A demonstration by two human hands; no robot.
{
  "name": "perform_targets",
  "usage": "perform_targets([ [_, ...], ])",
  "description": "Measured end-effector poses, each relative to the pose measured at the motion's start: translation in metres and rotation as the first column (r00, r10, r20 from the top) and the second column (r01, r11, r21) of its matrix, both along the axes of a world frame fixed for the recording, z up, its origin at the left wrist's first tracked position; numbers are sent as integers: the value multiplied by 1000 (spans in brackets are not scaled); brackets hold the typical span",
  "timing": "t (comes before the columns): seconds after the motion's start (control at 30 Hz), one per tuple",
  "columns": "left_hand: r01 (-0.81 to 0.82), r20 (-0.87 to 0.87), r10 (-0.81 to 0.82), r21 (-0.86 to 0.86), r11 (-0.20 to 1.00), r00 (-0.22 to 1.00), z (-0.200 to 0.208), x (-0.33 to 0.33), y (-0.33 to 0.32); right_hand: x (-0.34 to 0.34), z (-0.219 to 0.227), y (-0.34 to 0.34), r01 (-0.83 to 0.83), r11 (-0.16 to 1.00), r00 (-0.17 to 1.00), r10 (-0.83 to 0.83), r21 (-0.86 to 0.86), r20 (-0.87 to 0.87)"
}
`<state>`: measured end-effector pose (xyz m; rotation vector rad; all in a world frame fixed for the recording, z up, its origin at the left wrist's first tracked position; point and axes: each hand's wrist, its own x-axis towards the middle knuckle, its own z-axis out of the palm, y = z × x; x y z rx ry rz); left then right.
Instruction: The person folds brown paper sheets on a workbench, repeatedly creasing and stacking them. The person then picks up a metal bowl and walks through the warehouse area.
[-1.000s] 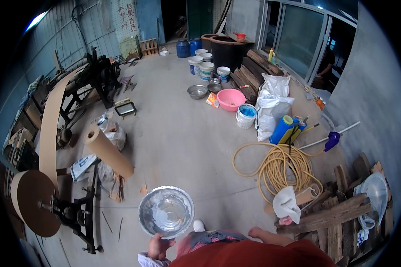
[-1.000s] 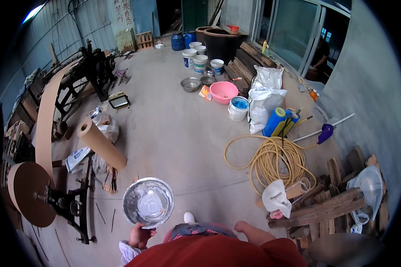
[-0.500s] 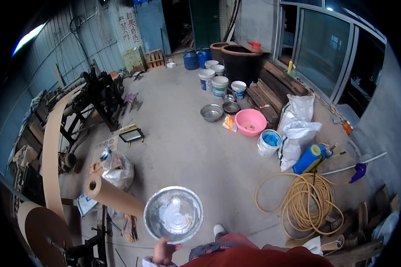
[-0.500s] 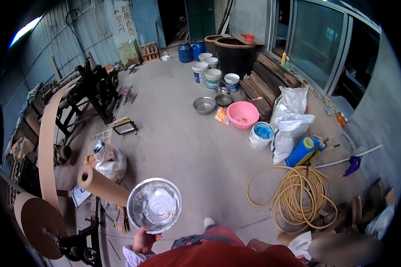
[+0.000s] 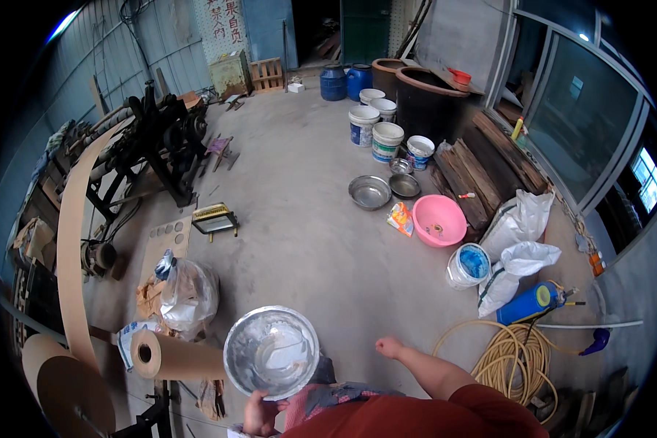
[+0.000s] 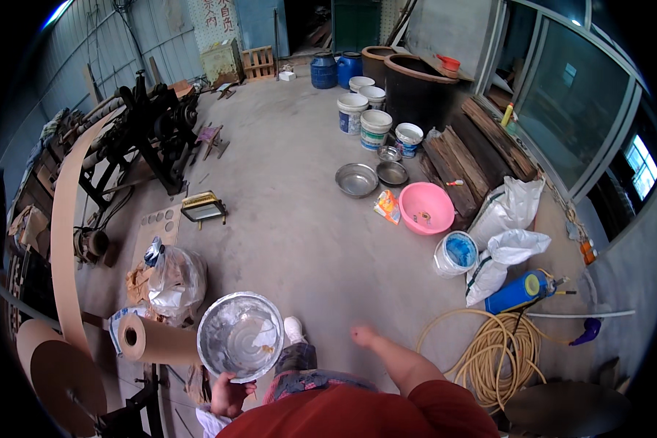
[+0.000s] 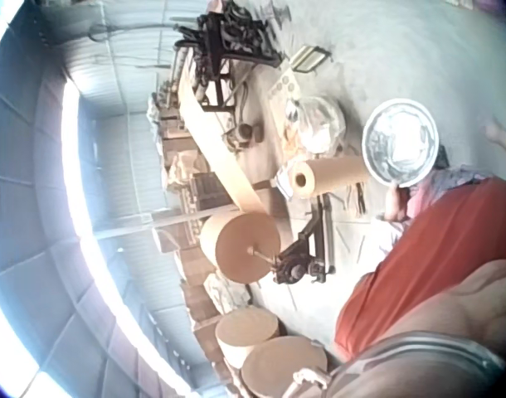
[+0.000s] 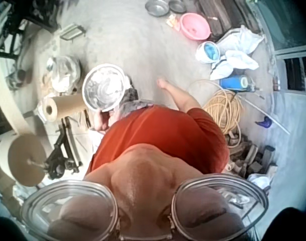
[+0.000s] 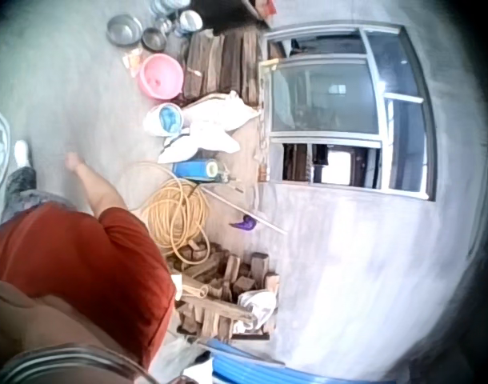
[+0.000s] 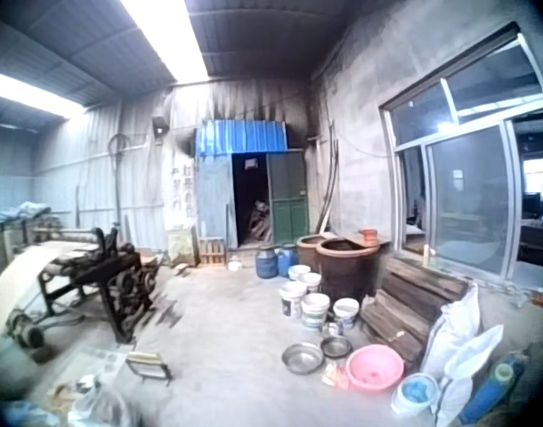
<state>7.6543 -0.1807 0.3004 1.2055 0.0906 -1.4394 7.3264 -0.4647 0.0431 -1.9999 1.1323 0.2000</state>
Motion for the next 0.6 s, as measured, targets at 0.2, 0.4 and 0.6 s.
perform_targets([
  [0.2, -8, 18, 7, 90, 996, 1000, -7, 134, -142, 11, -31, -49, -283, 946, 888, 322, 161, -329],
  [0.4, 12, 30, -14, 60, 998, 999, 17, 238, -319, 40, -14, -143, -331, 930, 834, 367, 159, -413],
  [0.6, 31, 42, -31, -10, 999, 999, 33, 299, -486, 143, 21, -279, -17, 948, 916, 142, 317, -376],
])
